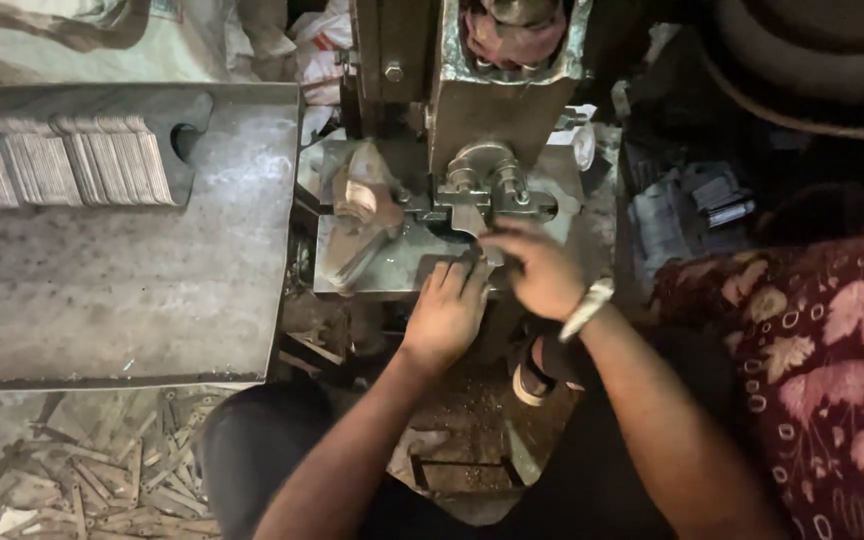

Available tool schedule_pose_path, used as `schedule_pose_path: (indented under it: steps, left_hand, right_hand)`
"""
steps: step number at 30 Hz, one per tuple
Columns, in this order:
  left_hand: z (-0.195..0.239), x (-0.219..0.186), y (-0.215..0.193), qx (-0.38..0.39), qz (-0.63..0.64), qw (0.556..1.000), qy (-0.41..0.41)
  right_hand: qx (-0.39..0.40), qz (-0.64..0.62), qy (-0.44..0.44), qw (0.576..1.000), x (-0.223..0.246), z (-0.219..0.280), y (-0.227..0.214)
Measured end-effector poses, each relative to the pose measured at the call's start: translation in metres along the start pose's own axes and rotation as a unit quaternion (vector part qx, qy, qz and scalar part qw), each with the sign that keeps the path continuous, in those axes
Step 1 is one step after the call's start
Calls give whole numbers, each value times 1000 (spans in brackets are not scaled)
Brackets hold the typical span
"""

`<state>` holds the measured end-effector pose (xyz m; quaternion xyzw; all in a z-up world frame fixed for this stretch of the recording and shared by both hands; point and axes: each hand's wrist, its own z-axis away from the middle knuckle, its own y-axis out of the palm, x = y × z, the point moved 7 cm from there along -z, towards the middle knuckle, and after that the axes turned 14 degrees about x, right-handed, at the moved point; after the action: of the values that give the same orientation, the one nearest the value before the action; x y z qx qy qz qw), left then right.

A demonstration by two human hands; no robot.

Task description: Operating a stamping machine to punch holes or shapes into metal parts.

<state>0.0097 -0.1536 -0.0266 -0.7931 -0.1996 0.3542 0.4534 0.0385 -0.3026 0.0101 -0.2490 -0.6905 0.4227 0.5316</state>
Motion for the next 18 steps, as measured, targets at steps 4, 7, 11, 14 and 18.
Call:
schedule_pose_path:
  steps: [4,7,11,14,18]
  left_hand:
    - [3,-3,-12,-39,8,999,16]
    - [2,-9,-47,-14,12,999,27]
    - [10,11,-112,1,86,995,-54]
    - [18,53,-132,-84,-29,994,-68]
    - [20,96,-121,-55,-36,990,-123]
  right_hand:
    - [72,48,-54,995,9,0,22]
    - [20,74,-88,993,31,6,-1]
    - [73,-18,-37,996,23,14,2]
    - [109,-281,90,949,-40,2,51]
    - [76,-536,252,802,-63,-12,86]
